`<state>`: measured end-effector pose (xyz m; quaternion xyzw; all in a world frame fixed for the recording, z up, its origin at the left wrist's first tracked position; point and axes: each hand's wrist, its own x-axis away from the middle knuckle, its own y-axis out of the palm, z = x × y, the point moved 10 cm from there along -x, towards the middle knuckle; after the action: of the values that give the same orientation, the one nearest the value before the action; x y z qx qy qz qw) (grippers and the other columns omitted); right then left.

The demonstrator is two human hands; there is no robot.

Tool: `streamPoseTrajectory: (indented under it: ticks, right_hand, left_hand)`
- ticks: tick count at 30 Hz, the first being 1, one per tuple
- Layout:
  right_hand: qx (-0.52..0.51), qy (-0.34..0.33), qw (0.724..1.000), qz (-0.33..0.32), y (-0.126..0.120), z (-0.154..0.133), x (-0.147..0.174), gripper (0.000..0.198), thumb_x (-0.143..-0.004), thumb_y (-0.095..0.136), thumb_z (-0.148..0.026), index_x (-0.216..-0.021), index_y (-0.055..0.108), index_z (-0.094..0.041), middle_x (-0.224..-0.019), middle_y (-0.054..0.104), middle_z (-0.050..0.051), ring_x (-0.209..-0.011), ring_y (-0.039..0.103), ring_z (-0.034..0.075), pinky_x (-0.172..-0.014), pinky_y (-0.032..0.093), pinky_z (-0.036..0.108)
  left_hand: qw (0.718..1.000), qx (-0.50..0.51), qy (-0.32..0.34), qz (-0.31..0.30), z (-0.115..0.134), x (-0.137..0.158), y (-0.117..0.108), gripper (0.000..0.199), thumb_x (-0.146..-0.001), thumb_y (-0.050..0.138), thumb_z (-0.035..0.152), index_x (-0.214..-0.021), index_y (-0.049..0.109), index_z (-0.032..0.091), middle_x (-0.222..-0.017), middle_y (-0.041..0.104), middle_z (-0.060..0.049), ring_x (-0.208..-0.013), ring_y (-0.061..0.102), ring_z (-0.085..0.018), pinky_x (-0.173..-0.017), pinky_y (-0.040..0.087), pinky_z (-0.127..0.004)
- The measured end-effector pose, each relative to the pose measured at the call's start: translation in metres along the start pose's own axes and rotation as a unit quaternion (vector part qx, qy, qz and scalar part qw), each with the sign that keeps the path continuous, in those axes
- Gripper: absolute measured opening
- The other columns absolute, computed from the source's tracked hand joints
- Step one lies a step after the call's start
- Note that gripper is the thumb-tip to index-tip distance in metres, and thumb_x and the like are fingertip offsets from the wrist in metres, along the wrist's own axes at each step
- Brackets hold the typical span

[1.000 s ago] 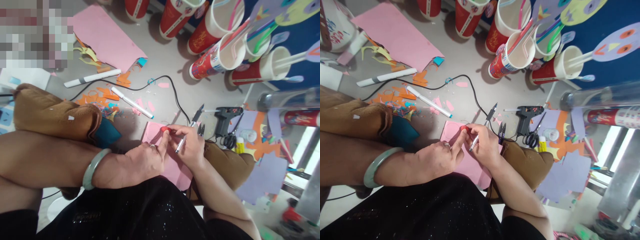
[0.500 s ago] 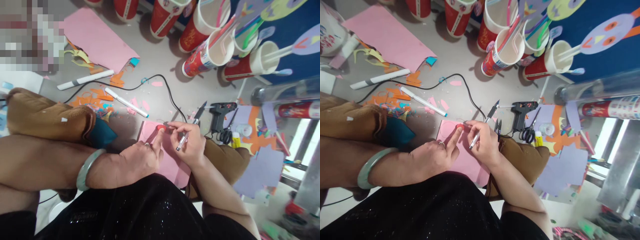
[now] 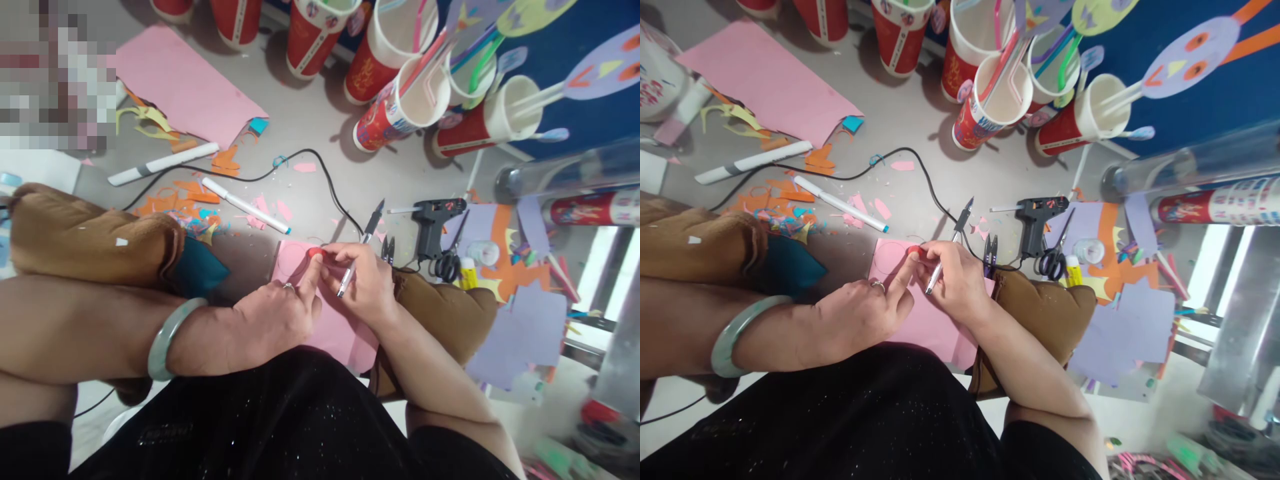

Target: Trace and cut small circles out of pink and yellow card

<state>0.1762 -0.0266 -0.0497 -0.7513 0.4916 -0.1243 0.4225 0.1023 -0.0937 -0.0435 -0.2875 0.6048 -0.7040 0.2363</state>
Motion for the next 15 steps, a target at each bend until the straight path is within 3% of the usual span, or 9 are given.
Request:
streamPoseTrajectory:
  ticks: [7, 15]
  right_hand:
    - [0.005, 0.011, 1.0, 0.009, 0.0025, 0.0032, -0.0005, 0.016, -0.095, 0.071, -0.026, -0.101, 0.056, -0.025, -0.095, 0.082, 0.006, -0.079, 0.078, 0.021, -0.069, 0.063, 0.034]
    - [0.02, 0.028, 0.999, 0.004, 0.0016, 0.0047, 0.0007, 0.015, -0.097, 0.071, -0.031, -0.105, 0.06, -0.025, -0.092, 0.081, 0.005, -0.077, 0.077, 0.021, -0.069, 0.063, 0.034]
  left_hand:
    - [0.999, 0.026, 0.013, -0.032, 0.0015, -0.0007, 0.0029, 0.034, -0.092, 0.042, -0.003, -0.101, 0.075, 0.003, -0.148, 0.058, -0.034, -0.058, 0.073, -0.015, -0.052, 0.058, -0.026]
    - [0.999, 0.012, 0.017, -0.027, 0.0039, 0.0014, 0.0041, 0.043, -0.091, 0.041, -0.002, -0.118, 0.075, 0.003, -0.145, 0.061, -0.032, -0.056, 0.071, -0.016, -0.051, 0.057, -0.028]
